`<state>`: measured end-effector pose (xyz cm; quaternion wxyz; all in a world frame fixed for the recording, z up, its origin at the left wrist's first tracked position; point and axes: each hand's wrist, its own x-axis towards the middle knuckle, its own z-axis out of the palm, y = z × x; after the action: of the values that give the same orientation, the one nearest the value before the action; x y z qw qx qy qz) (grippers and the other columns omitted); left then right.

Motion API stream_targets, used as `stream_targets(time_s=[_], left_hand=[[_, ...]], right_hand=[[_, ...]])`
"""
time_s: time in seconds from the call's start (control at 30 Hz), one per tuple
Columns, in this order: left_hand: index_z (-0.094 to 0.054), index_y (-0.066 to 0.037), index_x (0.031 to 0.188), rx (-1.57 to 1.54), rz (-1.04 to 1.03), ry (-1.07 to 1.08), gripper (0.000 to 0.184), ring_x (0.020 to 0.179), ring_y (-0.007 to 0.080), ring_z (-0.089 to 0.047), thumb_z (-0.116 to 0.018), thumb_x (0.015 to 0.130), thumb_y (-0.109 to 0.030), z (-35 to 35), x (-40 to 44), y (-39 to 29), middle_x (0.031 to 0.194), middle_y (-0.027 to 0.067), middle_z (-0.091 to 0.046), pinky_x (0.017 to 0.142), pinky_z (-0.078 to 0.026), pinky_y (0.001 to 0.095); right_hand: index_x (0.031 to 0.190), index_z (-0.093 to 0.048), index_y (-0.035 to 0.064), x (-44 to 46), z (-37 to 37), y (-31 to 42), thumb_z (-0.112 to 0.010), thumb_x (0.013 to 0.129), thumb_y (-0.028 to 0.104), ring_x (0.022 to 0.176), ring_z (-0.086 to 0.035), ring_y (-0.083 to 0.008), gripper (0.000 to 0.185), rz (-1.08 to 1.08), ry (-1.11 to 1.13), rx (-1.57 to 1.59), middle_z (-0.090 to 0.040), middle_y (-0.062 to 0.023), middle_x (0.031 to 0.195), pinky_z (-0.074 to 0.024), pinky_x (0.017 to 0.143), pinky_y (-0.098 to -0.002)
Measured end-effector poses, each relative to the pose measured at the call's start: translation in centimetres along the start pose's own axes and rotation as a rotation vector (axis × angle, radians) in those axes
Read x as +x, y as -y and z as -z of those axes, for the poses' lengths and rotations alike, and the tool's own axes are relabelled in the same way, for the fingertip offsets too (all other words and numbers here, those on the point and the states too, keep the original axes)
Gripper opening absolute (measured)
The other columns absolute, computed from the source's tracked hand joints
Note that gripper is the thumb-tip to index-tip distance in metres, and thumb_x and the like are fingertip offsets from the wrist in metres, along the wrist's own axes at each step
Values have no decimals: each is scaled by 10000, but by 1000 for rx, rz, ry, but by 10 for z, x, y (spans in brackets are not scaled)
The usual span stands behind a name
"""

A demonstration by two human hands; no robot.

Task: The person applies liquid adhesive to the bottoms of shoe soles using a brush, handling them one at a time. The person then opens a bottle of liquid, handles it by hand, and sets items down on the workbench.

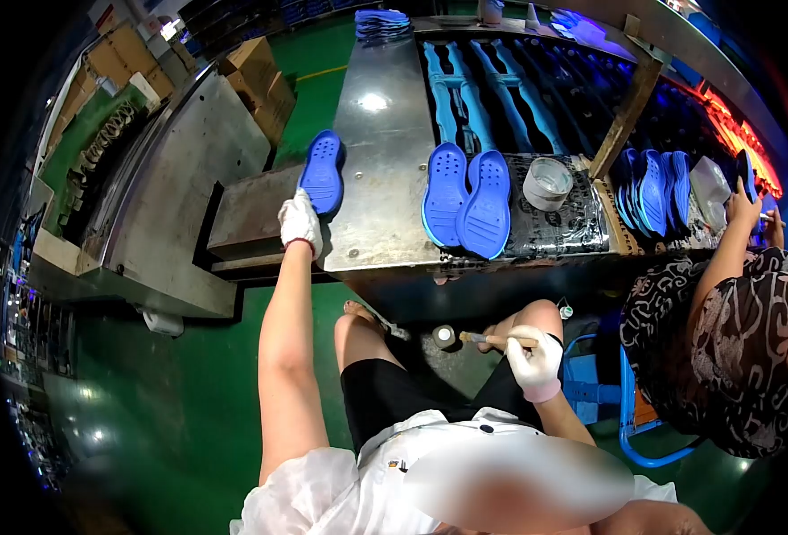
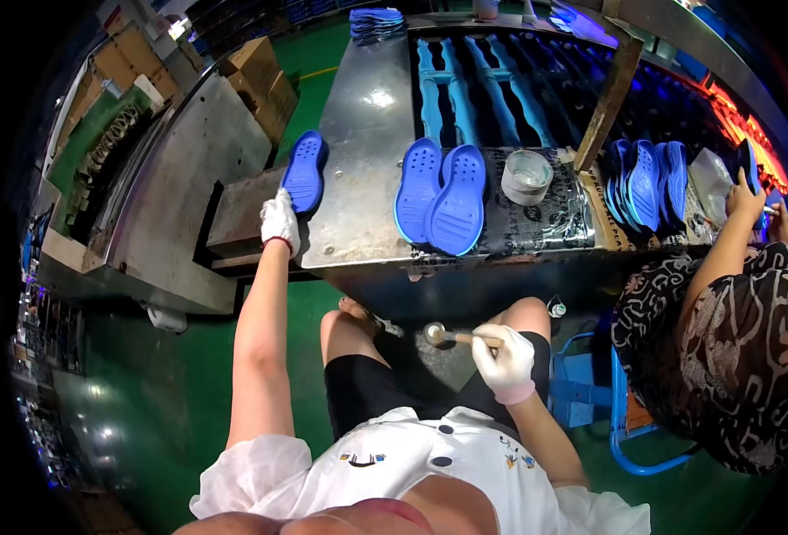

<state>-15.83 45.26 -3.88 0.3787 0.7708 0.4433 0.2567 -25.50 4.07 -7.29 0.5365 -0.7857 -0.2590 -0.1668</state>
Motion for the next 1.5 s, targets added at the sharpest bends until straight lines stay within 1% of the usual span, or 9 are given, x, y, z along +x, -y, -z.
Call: stream_targets(time_s=[0.1, 0.2, 0.33, 0.47, 0.5, 0.77, 0.8, 0.9, 1.5], left_hand=[[-623, 0, 930, -790, 49, 54, 387, 746, 143, -579, -550, 926, -381, 17, -30, -8, 873, 54, -645, 661, -472, 326], [-532, -23, 1052, -1105, -34, 144, 267, 759, 113, -574, -653, 876, -183, 13, -81, -12, 945, 49, -618, 664, -479, 272], [-490, -16, 1220, -978, -324, 123, 399, 733, 70, -521, -639, 852, -55, 3, -158, -22, 984, 30, -599, 646, -450, 216], [-462, -42, 1238, -1004, -70, 165, 453, 735, 59, -546, -661, 831, -35, 10, -229, -54, 971, 33, -604, 586, -448, 185], [-470, -45, 1223, -987, -103, 135, 441, 735, 61, -553, -666, 828, -40, 1, -234, -48, 965, 34, -606, 576, -453, 185], [-502, -57, 1117, -1004, -43, 228, 374, 589, 58, -527, -705, 803, -51, 9, -265, -56, 900, 34, -609, 494, -445, 197], [-505, -57, 1108, -987, -47, 222, 366, 579, 55, -523, -707, 803, -54, 9, -268, -54, 886, 33, -609, 492, -441, 196], [-514, -52, 1095, -928, 116, 275, 353, 577, 56, -524, -712, 802, -59, 19, -279, -68, 865, 33, -612, 489, -440, 197], [-505, -41, 1142, -971, 167, 232, 403, 710, 88, -578, -720, 801, -61, 12, -283, -65, 974, 61, -621, 559, -477, 211]], right_hand=[[820, -609, -37, 11, 3, 21, -594, 766, -80, 607, -639, -176, 70, -5, -23, 34, -649, -112, 712, -504, 567, -251], [930, -553, -75, 23, 7, 29, -482, 825, -110, 615, -644, -190, 131, 44, -13, 193, -623, -135, 682, -526, 575, -272], [966, -568, -78, 41, 17, 56, -446, 787, -114, 690, -584, -132, 219, -46, -116, 404, -590, -117, 877, -513, 647, -241], [959, -554, -96, 54, 23, 64, -434, 755, -154, 735, -610, -177, 244, 179, -137, 207, -581, -166, 930, -553, 676, -272], [911, -592, -60, 59, 17, 67, -538, 719, -136, 603, -605, -176, 213, 224, -231, 170, -617, -148, 737, -485, 540, -263], [801, -619, -19, 47, 27, 67, -569, 636, -139, 521, -584, -202, 210, 200, -249, 35, -615, -114, 663, -465, 479, -279], [794, -623, -18, 42, 27, 72, -586, 625, -137, 532, -586, -210, 210, 92, -258, 159, -620, -120, 680, -466, 491, -276], [808, -634, -9, 53, 26, 67, -626, 637, -115, 545, -581, -213, 202, 262, -258, -112, -621, -119, 692, -464, 509, -277], [792, -625, 1, 47, 24, 65, -620, 635, -56, 515, -561, -211, 167, 342, -178, -23, -622, -107, 681, -449, 485, -283]])
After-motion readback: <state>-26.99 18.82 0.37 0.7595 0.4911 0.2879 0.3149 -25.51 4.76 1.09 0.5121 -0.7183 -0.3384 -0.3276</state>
